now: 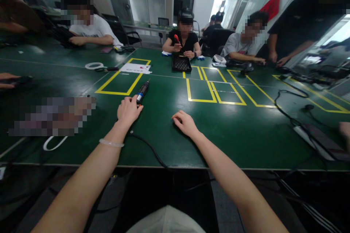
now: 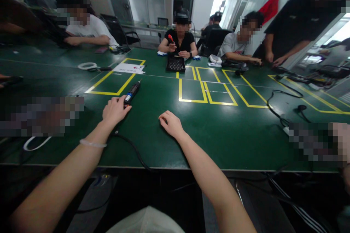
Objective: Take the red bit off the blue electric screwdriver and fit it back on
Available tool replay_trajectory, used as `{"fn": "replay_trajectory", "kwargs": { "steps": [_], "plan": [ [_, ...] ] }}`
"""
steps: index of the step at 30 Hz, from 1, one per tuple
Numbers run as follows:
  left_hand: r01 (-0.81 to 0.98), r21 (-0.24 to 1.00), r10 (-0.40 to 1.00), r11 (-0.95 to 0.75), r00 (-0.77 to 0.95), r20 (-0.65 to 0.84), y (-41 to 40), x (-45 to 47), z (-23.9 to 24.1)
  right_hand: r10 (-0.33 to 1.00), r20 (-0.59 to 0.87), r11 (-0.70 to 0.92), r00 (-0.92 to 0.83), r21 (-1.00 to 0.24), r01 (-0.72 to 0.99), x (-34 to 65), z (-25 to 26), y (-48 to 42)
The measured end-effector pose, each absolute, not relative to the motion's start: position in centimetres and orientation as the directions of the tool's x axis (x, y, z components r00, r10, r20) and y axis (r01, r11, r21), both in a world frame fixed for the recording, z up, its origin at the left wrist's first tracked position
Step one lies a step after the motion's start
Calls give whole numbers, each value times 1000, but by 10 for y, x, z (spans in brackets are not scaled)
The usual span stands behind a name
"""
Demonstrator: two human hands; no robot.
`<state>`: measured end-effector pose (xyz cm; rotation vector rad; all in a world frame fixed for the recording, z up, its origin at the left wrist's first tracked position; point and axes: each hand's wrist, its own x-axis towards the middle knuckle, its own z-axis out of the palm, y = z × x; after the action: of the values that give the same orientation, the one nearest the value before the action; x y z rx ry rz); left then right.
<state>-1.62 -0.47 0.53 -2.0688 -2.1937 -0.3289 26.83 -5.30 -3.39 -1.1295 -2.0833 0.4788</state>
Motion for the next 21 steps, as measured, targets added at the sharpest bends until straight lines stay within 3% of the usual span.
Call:
{"fn": "replay_trajectory", "kwargs": {
  "steps": [6,15,18,21],
  "plan": [
    [1000,20,960,12,-17,280,-9,-13,7,834,410,552,-370,-611,567,268,-33,-54],
    [991,127,936,51,-92,339,-9,-8,11,847,415,531,-332,-665,525,267,-35,-51],
    [939,331,942,-93,-25,335,-8,5,12,869,401,495,-291,-731,470,267,-36,-49],
    [698,641,948,-319,226,226,-11,28,8,910,327,403,-254,-843,357,268,-39,-47]
  ]
}}
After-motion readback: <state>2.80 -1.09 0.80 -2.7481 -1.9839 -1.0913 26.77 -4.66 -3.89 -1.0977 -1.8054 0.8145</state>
